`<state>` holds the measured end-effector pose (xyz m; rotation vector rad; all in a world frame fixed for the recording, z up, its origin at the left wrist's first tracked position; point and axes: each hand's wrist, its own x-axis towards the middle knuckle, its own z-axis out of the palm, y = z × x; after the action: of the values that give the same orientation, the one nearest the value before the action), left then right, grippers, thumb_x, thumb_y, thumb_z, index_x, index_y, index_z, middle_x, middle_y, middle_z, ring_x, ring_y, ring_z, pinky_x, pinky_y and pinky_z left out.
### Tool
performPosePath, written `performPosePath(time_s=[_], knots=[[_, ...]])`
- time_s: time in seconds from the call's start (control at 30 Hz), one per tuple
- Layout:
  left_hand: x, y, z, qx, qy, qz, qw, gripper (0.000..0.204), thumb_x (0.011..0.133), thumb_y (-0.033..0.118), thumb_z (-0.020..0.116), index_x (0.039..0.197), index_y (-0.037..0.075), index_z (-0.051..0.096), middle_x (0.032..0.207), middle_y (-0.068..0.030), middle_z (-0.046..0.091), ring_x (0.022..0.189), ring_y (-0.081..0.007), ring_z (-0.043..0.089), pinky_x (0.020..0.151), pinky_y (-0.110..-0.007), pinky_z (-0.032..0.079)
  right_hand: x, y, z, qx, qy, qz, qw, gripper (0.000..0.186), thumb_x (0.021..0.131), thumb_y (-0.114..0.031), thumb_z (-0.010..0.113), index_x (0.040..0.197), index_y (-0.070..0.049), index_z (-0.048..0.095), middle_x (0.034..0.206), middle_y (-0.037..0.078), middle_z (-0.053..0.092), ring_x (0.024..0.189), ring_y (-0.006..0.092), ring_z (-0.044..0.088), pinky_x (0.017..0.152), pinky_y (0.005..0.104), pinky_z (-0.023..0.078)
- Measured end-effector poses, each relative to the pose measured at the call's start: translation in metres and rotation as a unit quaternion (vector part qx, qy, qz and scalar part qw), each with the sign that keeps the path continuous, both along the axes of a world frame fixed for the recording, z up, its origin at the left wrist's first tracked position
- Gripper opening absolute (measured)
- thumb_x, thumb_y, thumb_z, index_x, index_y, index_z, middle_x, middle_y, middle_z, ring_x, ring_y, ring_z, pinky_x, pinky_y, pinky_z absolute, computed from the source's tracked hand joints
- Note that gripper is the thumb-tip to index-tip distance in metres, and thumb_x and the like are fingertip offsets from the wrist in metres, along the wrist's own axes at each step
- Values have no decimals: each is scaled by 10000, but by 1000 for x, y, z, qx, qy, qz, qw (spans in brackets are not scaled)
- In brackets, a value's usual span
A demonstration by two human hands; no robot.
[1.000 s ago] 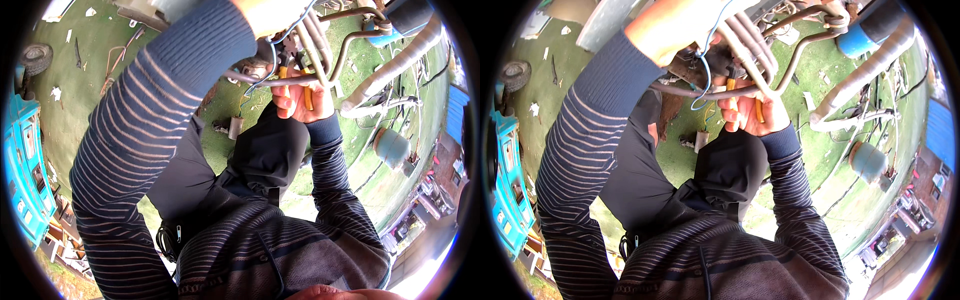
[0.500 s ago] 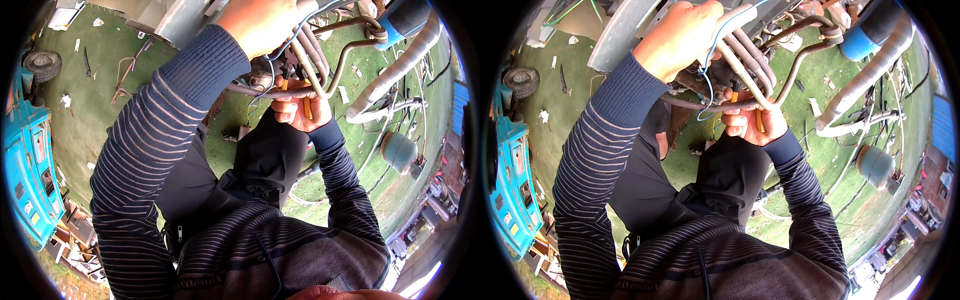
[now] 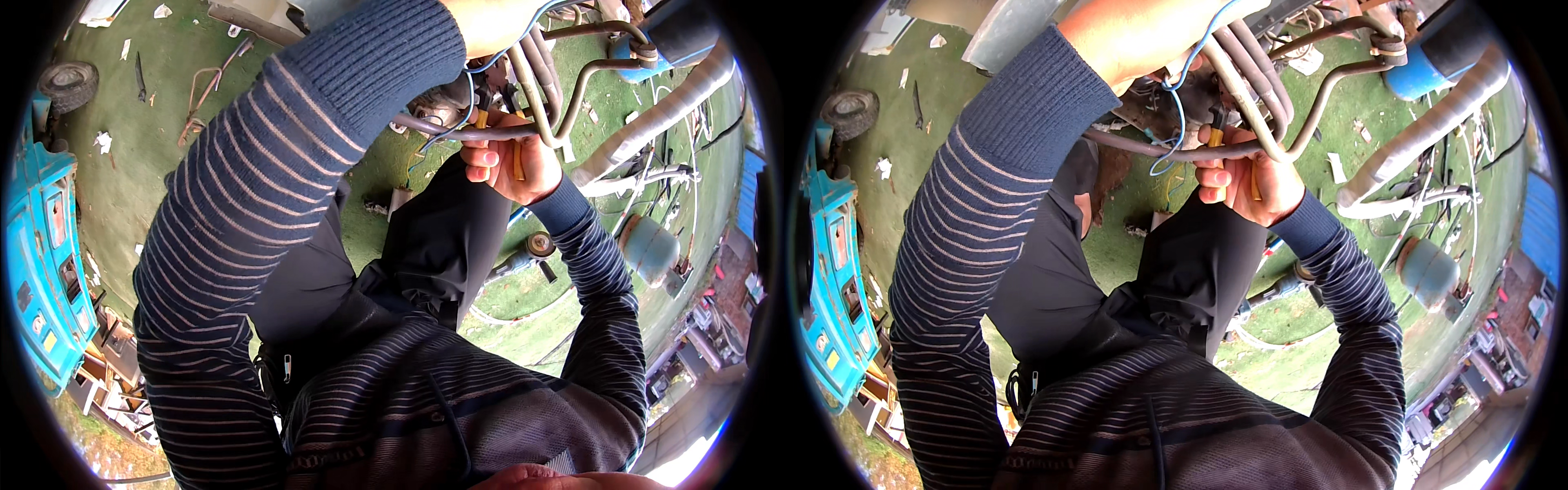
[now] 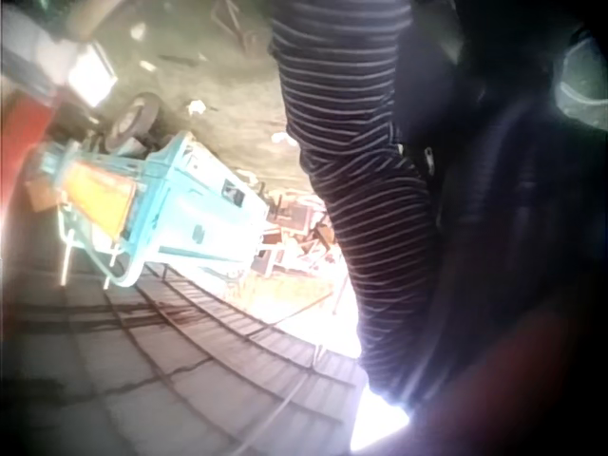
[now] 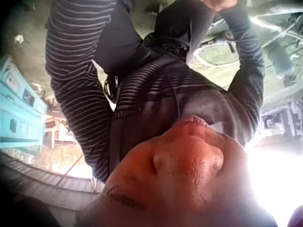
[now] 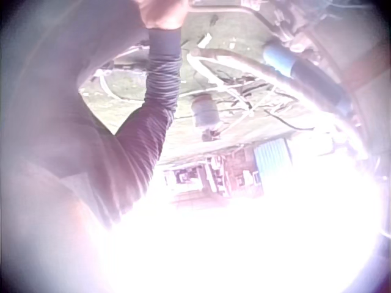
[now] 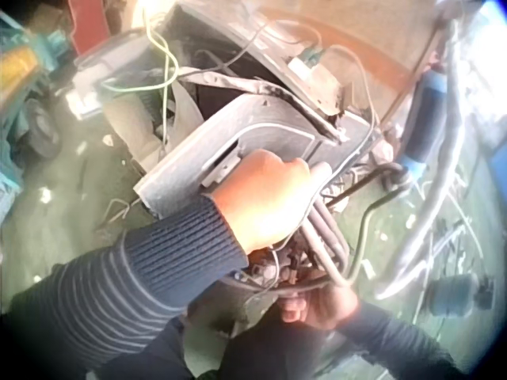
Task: The person uses an angle grinder to cut a metal pipe attached to a large appliance. They then use pliers to pull out a copper tube and a screwdriver to manipulate wires and components within the unit.
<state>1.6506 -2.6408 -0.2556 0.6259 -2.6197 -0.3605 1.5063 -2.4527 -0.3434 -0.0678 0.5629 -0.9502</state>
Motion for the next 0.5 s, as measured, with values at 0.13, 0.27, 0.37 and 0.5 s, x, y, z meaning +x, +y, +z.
performPosePath(time_s=[0.13, 0.27, 0.37, 0.5], knots=[[12, 5, 2, -11, -16, 26, 999, 380, 1060, 274, 430, 939, 25, 690, 784, -217, 693, 768, -413, 707, 674, -522, 549, 15, 0, 2, 6, 10, 5, 1000, 389, 1051, -401, 486, 1130, -26, 555, 899, 29, 522, 741, 135, 457, 665, 325, 426], [12, 6, -3, 114, 10, 41, 993, 457, 1083, 315, 445, 863, -17, 668, 755, -235, 682, 766, -432, 696, 677, -514, 551, 22, 7, -6, -21, 13, -32, 999, 389, 1035, -419, 511, 1107, -41, 568, 952, 62, 575, 812, 192, 538, 756, 389, 490], [13, 4, -10, -22, -24, 15, 999, 472, 1081, 360, 458, 879, -12, 666, 750, -245, 675, 758, -439, 693, 703, -503, 560, 25, 12, -17, -91, -36, -42, 994, 405, 1005, -406, 550, 1162, -34, 580, 1026, 84, 617, 928, 226, 593, 820, 408, 509], [19, 0, -15, -5, 2, 18, 1000, 249, 1026, 222, 492, 1081, 19, 627, 783, -192, 660, 715, -396, 694, 652, -479, 564, 14, 15, -4, -43, 182, 13, 982, 606, 932, -347, 634, 1432, -38, 487, 1329, 138, 624, 1125, 187, 588, 891, 331, 492]])
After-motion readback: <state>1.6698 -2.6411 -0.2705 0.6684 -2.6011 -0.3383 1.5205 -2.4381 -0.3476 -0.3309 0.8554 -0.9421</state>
